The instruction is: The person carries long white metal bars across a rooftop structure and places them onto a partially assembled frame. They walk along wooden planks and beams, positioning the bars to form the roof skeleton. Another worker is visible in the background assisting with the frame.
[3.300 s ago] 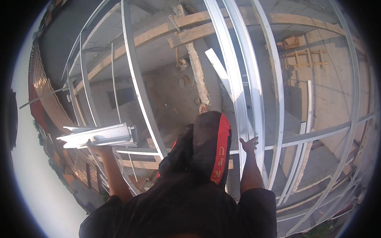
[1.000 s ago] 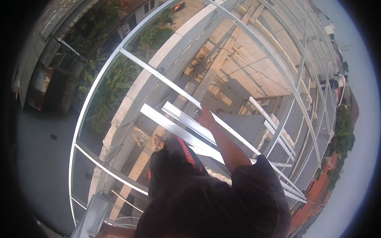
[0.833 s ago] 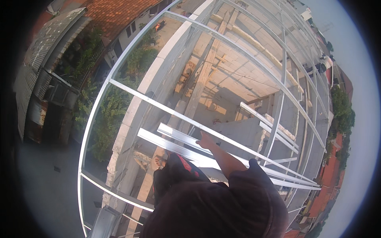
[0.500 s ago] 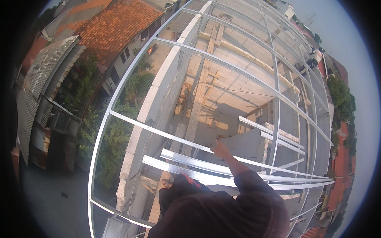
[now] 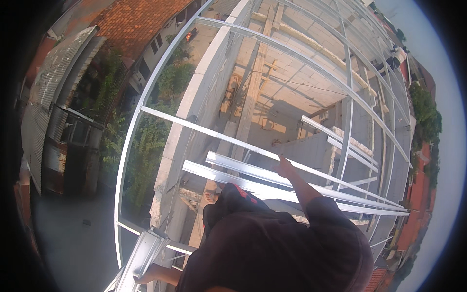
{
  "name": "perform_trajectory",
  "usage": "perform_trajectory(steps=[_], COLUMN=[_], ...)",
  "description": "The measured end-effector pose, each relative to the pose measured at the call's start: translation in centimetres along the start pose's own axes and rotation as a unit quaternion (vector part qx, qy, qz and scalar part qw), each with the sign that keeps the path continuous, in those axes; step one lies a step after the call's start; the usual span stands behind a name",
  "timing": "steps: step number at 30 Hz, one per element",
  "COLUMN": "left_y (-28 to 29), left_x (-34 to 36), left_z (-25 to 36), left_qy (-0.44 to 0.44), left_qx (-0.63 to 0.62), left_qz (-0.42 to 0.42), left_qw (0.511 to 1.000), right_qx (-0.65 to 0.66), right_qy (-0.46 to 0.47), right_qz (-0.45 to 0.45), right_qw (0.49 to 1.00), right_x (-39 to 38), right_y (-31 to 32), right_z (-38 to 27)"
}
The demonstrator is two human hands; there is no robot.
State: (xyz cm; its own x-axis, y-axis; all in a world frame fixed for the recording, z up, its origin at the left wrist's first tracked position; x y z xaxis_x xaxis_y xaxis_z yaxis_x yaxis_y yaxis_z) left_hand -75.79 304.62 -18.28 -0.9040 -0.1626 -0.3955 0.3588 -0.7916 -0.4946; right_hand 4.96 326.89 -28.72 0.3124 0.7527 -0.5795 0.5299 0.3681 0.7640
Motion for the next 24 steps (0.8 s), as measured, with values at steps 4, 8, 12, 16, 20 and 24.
perform_trajectory(steps=[4,8,12,16,20,24], left_y=[-1.1,-2.2,-2.0,-1.5,-1.2,-2.3], left_x=[0.5,0.5,0.5,1.5,2.5,2.2], left_z=[2.9,2.9,2.5,2.3,0.5,0.8], left_qy=[-0.102,-0.083,-0.054,-0.046,0.001,0.004], left_qx=[0.046,0.035,0.050,0.053,0.031,0.037], left_qz=[0.029,-0.047,-0.011,-0.044,-0.054,-0.037], left_qw=[0.993,0.995,0.997,0.997,0.998,0.999], right_qx=[0.051,0.080,0.083,0.067,0.051,0.041], right_qy=[0.007,-0.007,-0.015,-0.020,-0.038,-0.087], right_qz=[-0.002,0.021,0.038,0.074,0.095,0.141], right_qw=[0.999,0.997,0.996,0.995,0.993,0.985], right_x=[-1.5,-3.9,-5.4,-6.5,-8.0,-9.3], right_y=[-2.4,-2.6,-2.4,-0.6,0.9,3.4], right_z=[-0.5,-1.4,-0.3,-0.2,2.7,5.9])
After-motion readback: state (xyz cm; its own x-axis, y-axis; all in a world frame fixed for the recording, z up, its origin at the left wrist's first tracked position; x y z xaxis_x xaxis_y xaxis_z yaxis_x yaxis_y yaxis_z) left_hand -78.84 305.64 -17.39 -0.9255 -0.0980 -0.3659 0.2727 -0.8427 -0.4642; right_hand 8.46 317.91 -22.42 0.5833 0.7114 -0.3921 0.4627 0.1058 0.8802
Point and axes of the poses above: each hand's wrist, its own x-axis towards the middle knuckle, its own y-axis out of the back of the hand, z = x × y, the point moved 7 cm from there along x, towards the middle knuckle, and after that the axes turned 2 degrees about y, right-handed, at the moved point
